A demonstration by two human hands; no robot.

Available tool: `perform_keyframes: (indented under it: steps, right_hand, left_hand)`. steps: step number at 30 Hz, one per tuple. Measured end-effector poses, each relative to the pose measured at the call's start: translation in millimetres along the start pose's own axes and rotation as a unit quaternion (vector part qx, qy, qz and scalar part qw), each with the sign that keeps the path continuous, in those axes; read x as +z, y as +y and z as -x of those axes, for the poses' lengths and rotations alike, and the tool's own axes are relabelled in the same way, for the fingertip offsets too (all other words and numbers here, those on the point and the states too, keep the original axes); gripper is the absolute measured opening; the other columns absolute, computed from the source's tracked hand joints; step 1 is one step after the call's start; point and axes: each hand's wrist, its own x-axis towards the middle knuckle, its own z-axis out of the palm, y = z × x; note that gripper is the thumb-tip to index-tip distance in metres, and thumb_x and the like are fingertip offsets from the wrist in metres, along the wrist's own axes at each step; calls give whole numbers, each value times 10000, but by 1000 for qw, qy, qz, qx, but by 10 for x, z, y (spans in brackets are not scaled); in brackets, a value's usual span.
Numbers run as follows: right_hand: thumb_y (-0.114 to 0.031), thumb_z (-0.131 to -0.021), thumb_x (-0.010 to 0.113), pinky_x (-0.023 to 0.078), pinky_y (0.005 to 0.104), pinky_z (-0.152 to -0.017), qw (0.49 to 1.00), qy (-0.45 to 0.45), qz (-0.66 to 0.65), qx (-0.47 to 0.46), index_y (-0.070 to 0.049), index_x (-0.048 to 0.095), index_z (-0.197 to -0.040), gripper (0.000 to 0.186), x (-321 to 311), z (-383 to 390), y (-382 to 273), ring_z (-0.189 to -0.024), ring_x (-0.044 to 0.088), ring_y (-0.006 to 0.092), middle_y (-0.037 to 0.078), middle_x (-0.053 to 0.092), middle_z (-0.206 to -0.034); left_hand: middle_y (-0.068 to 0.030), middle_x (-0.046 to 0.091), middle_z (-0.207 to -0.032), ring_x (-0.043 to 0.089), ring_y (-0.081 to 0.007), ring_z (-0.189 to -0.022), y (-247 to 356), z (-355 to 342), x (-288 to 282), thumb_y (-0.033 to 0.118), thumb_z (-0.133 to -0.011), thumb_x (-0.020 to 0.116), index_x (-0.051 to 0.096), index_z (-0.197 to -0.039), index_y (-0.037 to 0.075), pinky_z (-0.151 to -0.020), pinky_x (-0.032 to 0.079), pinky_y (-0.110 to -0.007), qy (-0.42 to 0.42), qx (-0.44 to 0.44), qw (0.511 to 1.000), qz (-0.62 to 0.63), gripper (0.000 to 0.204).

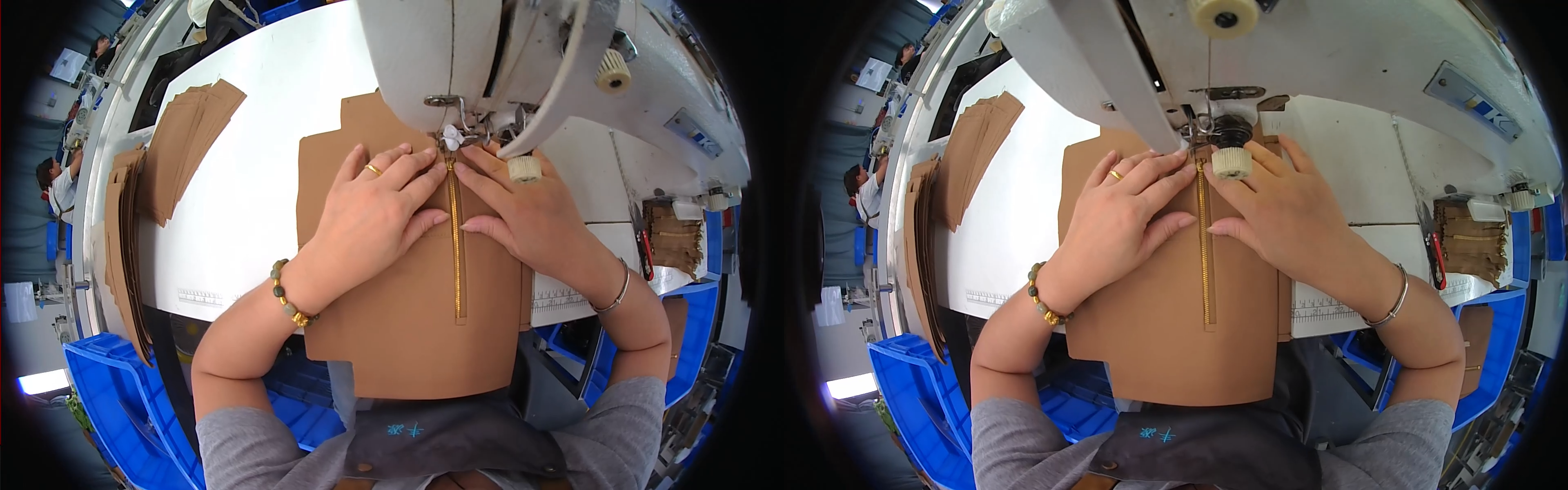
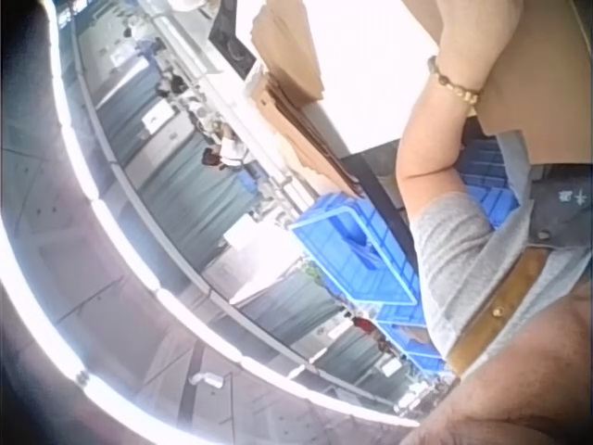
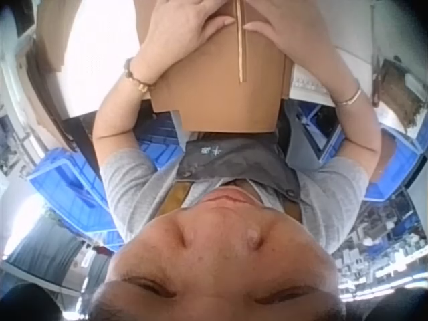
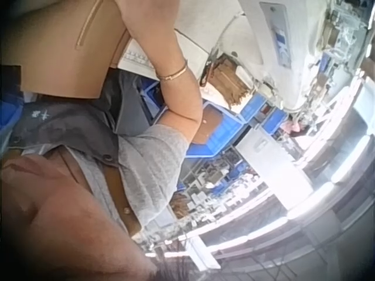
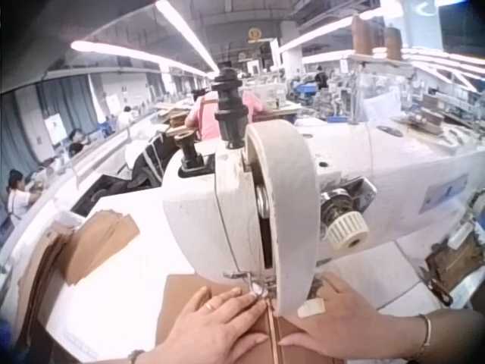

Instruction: Sewing a zipper and components onto a leather piece using an industrial sewing machine.

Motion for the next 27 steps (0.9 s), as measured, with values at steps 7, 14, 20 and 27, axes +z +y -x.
perform_keyframes:
  steps: [7,14,20,27]
  right_hand:
    - [-460,-890,752,374,542,-1182,1000,13,3,-4,-91,656,-1365,610,30,11,4,-1320,580,330,115,694,-1292]
    - [-297,-962,730,535,468,-990,992,119,13,47,-66,774,-1125,286,-211,-105,222,-902,716,264,91,754,-969]
    - [-168,-1008,676,491,317,-582,929,287,-181,146,-59,822,-993,182,-305,-160,393,-598,641,199,77,727,-735]
    - [-125,-1007,662,520,323,-612,926,277,-199,165,-66,819,-1002,168,-203,-163,415,-638,669,190,64,777,-824]
  left_hand:
    - [-61,628,-1444,573,-305,-1342,-5,-7,0,376,-972,710,656,-1394,112,-1156,417,-555,-4,-5,1000,7,501]
    - [-60,628,-1444,569,-306,-1335,-8,-23,-21,351,-976,706,649,-1397,104,-1165,405,-560,-6,-8,1000,17,491]
    - [-60,625,-1446,561,-296,-1336,-9,-22,-19,349,-965,717,651,-1389,93,-1173,397,-561,-10,-4,1000,25,499]
    - [-60,624,-1455,565,-295,-1337,13,-4,-24,354,-957,724,654,-1386,94,-1172,399,-560,-8,-6,1000,20,506]
